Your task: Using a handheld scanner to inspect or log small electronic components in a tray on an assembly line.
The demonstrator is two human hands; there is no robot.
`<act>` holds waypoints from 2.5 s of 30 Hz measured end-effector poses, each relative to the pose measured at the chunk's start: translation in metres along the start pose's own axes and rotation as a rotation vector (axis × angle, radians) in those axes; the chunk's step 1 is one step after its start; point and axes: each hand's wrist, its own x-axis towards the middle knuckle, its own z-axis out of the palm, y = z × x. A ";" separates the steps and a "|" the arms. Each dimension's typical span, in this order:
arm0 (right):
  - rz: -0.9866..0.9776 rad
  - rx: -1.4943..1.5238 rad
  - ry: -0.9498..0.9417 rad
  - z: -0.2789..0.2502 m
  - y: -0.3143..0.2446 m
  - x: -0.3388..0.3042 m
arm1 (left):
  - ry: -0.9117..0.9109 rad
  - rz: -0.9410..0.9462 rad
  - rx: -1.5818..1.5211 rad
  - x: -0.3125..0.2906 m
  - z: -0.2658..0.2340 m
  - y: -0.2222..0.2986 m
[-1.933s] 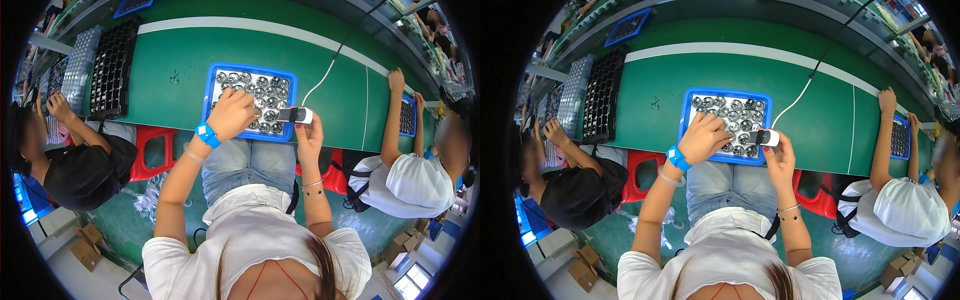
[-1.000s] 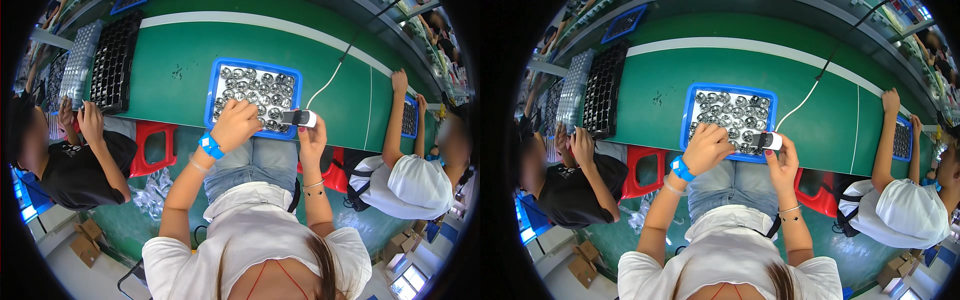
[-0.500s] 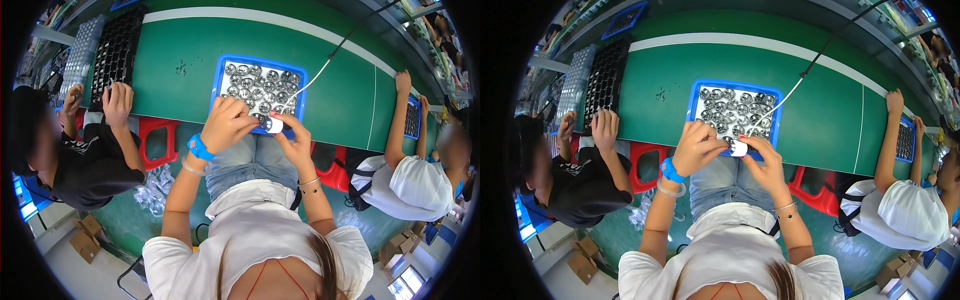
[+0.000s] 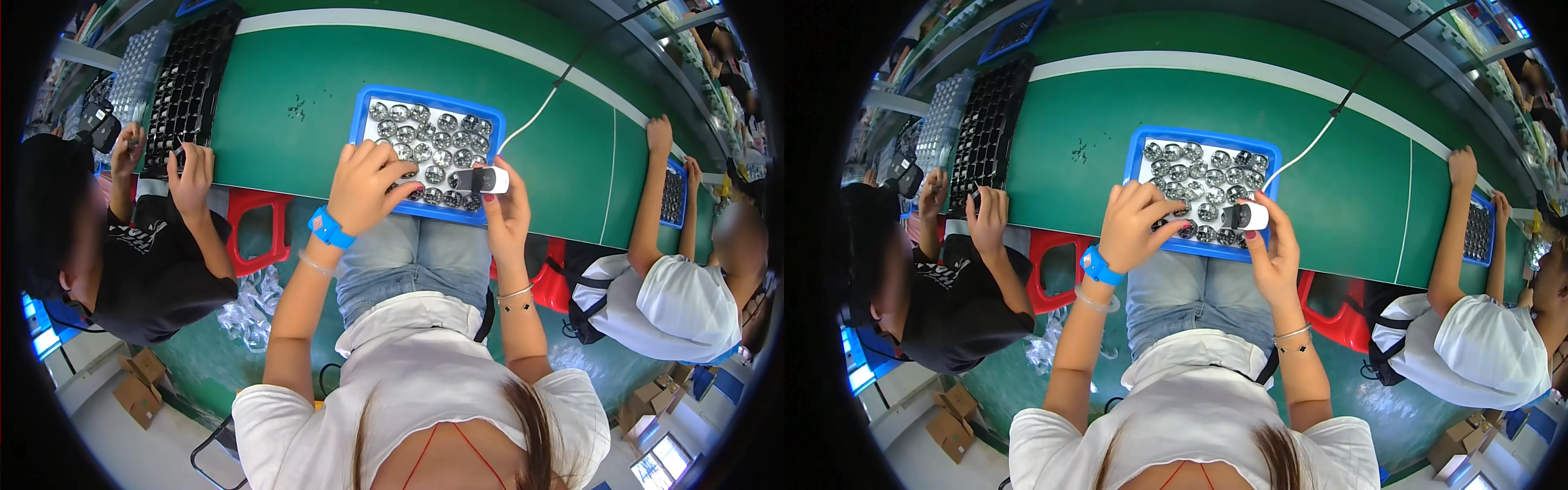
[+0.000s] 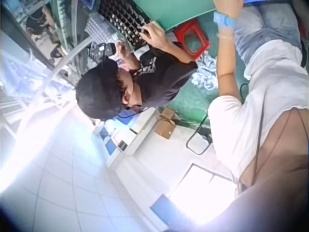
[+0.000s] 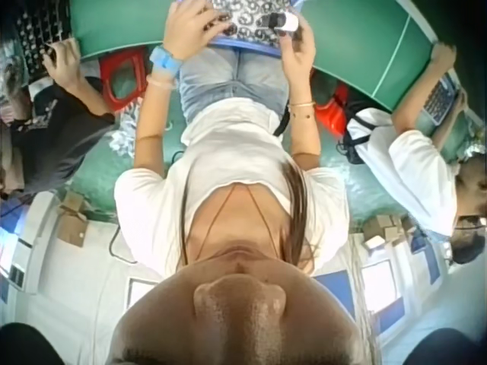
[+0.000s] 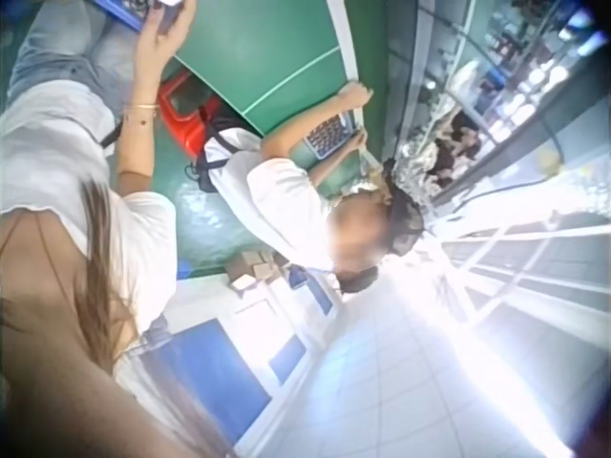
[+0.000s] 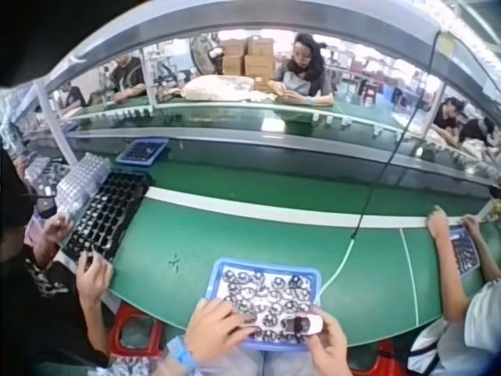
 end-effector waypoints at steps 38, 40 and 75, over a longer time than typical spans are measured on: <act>-0.015 -0.048 -0.017 -0.001 0.005 0.005 | -0.107 0.130 0.012 0.033 0.005 -0.021; -0.011 -0.044 -0.016 -0.001 0.005 0.006 | -0.149 0.158 0.025 0.037 0.006 -0.021; -0.133 -0.272 -0.150 0.006 0.007 0.027 | -0.006 0.245 -0.013 0.033 0.004 -0.004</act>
